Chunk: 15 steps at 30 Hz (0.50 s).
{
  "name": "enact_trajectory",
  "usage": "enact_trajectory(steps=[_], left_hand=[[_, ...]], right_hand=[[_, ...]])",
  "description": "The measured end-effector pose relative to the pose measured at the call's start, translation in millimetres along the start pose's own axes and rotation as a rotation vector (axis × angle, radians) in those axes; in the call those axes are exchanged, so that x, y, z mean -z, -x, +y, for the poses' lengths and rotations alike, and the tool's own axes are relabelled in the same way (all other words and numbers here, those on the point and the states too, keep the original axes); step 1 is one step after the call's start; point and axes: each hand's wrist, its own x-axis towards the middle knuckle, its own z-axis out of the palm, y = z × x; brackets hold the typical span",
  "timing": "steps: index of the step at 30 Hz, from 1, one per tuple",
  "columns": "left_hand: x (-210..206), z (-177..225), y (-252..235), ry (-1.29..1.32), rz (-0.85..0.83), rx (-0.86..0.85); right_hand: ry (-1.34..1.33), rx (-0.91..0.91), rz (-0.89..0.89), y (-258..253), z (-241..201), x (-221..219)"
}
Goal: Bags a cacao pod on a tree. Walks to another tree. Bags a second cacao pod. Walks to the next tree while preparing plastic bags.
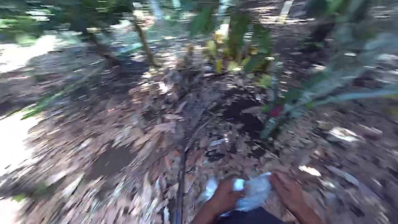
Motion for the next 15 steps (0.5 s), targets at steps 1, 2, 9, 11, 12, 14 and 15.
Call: enact_trajectory(steps=[1, 2, 9, 11, 12, 14, 15], left_hand=[[14, -4, -17, -0.012, -0.006, 0.003], [25, -10, -35, -0.025, -0.022, 0.004], [46, -44, -167, -0.076, -0.229, -0.083], [41, -48, -211, -0.138, -0.310, -0.061], [37, -49, -234, -0.182, -0.349, -0.057], [26, -54, -278, -0.273, -0.421, -0.071], [20, -59, -299, -0.302, -0.446, -0.083]], right_hand=[[0.015, 0.016, 0.016, -18, 4, -6], [0.031, 0.021, 0.014, -35, 7, -8], [0.106, -0.180, 0.118, -104, 53, -4], [0.119, -0.235, 0.185, -121, 78, 1], [0.132, -0.260, 0.207, -131, 92, 5], [0.156, -0.285, 0.218, -153, 123, 15], [0.168, -0.295, 0.207, -165, 140, 20]])
